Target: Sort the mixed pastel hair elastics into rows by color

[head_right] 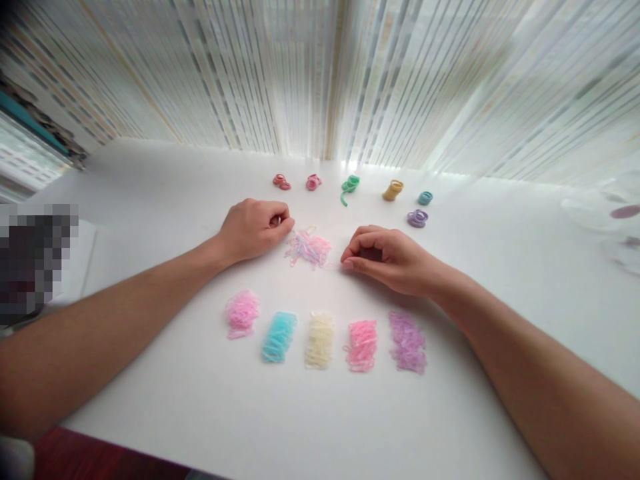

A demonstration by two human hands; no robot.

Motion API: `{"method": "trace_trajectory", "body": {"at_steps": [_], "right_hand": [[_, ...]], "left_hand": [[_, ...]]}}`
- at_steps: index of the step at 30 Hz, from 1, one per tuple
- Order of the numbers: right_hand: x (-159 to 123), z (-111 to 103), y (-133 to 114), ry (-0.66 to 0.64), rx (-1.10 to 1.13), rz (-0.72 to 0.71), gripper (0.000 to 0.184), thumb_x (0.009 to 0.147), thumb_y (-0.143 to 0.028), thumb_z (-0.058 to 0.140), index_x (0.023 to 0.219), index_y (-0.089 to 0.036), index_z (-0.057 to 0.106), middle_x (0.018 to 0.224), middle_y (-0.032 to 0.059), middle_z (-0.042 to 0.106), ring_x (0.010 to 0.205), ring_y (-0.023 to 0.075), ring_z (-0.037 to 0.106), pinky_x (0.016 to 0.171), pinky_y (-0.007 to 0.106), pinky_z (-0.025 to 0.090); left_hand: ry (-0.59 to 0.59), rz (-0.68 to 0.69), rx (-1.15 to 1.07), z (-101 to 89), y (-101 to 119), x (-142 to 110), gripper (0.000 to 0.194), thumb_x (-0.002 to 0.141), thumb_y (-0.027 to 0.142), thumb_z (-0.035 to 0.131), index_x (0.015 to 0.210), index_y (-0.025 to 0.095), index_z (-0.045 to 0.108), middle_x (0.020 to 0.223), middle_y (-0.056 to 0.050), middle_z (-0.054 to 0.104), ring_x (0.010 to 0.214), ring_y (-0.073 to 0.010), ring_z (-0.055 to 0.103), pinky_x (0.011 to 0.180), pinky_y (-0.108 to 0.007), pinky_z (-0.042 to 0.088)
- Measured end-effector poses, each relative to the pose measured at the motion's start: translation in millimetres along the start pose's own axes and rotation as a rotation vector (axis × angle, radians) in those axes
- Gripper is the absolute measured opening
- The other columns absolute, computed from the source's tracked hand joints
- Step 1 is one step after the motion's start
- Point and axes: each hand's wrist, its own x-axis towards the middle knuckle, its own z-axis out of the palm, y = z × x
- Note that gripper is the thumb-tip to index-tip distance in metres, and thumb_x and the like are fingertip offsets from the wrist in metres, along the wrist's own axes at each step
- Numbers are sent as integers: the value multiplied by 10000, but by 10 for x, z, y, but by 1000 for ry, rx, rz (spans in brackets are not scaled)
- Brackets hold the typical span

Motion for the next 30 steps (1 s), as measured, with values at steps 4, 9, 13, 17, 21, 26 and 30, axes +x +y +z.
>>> {"method": "trace_trajectory", "body": {"at_steps": [4,9,13,17,21,26,30], "right_hand": [[-5,0,6,14,95,37,340,901,-542,780,827,-211,770,901,72,671,757,178,617,652,303,497],[-1,-2,-14,23,86,49,352,888,-549,788,817,-206,757,885,64,666,740,170,596,636,298,481],[10,-10,-15,25,88,54,356,887,-539,791,830,-189,751,898,54,661,747,161,587,655,293,473],[24,-22,37,19,135,33,306,910,-470,783,872,-167,755,947,52,645,783,150,591,701,288,475],[28,-24,53,17,154,38,311,917,-472,774,885,-163,747,948,55,636,776,151,576,697,297,469],[-18,-24,6,32,130,50,323,919,-478,770,884,-158,743,917,47,628,751,139,543,666,290,433],[-98,-83,-72,78,116,71,338,911,-485,776,870,-152,736,886,42,639,728,133,538,652,291,413]], "left_hand": [[-1,3,2,-1,-1,-2,313,917,402,514,817,216,744,824,-55,767,774,-238,663,696,-357,399],[-8,3,7,-1,-10,3,317,918,406,512,812,213,739,826,-55,772,776,-238,669,682,-355,390],[-8,-4,36,-17,-4,16,315,910,412,505,819,219,736,822,-54,767,784,-240,669,675,-349,383],[-38,-32,73,-61,19,30,321,903,431,501,831,222,735,818,-49,764,792,-234,677,667,-331,389],[-63,-45,97,-92,32,36,339,902,445,482,864,234,743,842,-41,771,799,-230,684,671,-324,394],[-57,-33,100,-66,9,42,354,905,458,468,874,240,745,868,-49,777,812,-250,690,672,-341,391],[-53,-23,92,-43,-18,47,357,911,469,456,857,241,726,867,-50,776,804,-248,684,652,-343,361]]}}
